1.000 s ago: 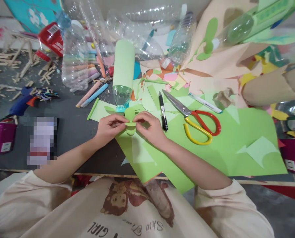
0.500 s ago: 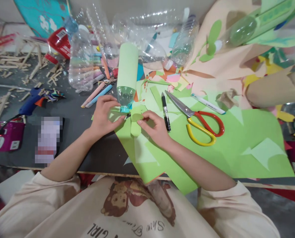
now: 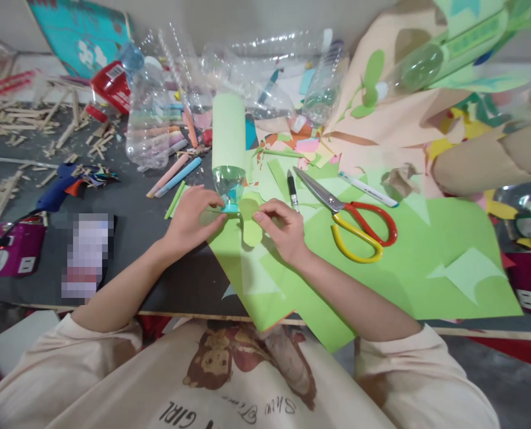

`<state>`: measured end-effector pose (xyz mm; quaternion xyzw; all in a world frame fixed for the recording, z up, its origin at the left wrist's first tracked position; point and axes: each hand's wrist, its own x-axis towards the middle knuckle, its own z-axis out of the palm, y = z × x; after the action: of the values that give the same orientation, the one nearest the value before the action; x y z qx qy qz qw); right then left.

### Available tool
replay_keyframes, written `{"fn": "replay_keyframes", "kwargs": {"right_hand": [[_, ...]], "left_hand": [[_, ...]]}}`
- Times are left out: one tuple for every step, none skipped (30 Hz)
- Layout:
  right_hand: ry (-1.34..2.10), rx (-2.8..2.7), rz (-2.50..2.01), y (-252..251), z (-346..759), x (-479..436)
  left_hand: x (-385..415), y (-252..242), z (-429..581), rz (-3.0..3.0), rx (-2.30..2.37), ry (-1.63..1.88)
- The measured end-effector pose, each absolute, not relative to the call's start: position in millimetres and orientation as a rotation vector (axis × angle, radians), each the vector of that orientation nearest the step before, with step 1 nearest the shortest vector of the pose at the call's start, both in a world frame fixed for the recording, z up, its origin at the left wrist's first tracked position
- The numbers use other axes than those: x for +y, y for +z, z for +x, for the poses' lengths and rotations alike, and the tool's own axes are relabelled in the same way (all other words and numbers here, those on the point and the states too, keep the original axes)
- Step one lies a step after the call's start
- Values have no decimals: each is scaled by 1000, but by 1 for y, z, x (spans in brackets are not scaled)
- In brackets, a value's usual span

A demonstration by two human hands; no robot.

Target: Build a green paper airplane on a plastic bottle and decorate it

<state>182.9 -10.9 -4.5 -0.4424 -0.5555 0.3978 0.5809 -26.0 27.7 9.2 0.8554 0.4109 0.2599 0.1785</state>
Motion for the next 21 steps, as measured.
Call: {"fn": "replay_keyframes", "kwargs": {"right_hand": [[901, -1266, -1046, -4, 183, -11], [872, -1229, -1065, -4, 184, -12], [846, -1194, -1090, -4, 184, -12], [822, -1168, -1117, -3, 186, -13], [801, -1155, -1142, -2, 187, -13], [788, -1157, -1163, -1, 189, -14], [777, -1168, -1174, 0, 190, -14], [764, -1176, -1178, 1, 192, -15], [749, -1180, -1174, 2, 193, -15], [734, -1180, -1169, 3, 193, -15], [723, -1180, -1168, 4, 192, -16], [717, -1182, -1172, 4, 191, -17], [717, -1185, -1182, 3, 189, -17], [730, -1188, -1196, 3, 187, -17], [750, -1189, -1210, 2, 185, -18], [775, -1189, -1220, 0, 183, -18], [793, -1192, -1225, -1, 182, -18], [790, -1202, -1227, -2, 182, -18], [759, -1230, -1223, -3, 183, -18], [705, -1286, -1208, -4, 184, -18], [642, -1374, -1184, -4, 186, -19]], "left_hand": [[26, 13, -25, 2420, 1151, 704], [23, 17, -25, 2417, 1137, 664], [19, 20, -24, 2411, 1122, 618], [14, 24, -23, 2404, 1108, 576], [9, 27, -23, 2401, 1098, 552], [3, 30, -23, 2401, 1092, 534], [-4, 33, -23, 2410, 1081, 530], [-11, 34, -24, 2424, 1072, 533], [-18, 36, -26, 2445, 1055, 551], [-24, 36, -27, 2471, 1035, 575], [-31, 36, -28, 2499, 1014, 604], [-37, 36, -29, 2528, 990, 626], [-42, 36, -30, 2555, 962, 642], [-47, 35, -30, 2577, 931, 650], [-51, 35, -30, 2592, 903, 653], [-54, 34, -29, 2600, 880, 657], [-56, 33, -29, 2603, 867, 665], [-58, 32, -28, 2604, 862, 678], [-58, 31, -27, 2606, 860, 698], [-58, 31, -26, 2610, 857, 716], [-57, 30, -26, 2614, 853, 727]]}}
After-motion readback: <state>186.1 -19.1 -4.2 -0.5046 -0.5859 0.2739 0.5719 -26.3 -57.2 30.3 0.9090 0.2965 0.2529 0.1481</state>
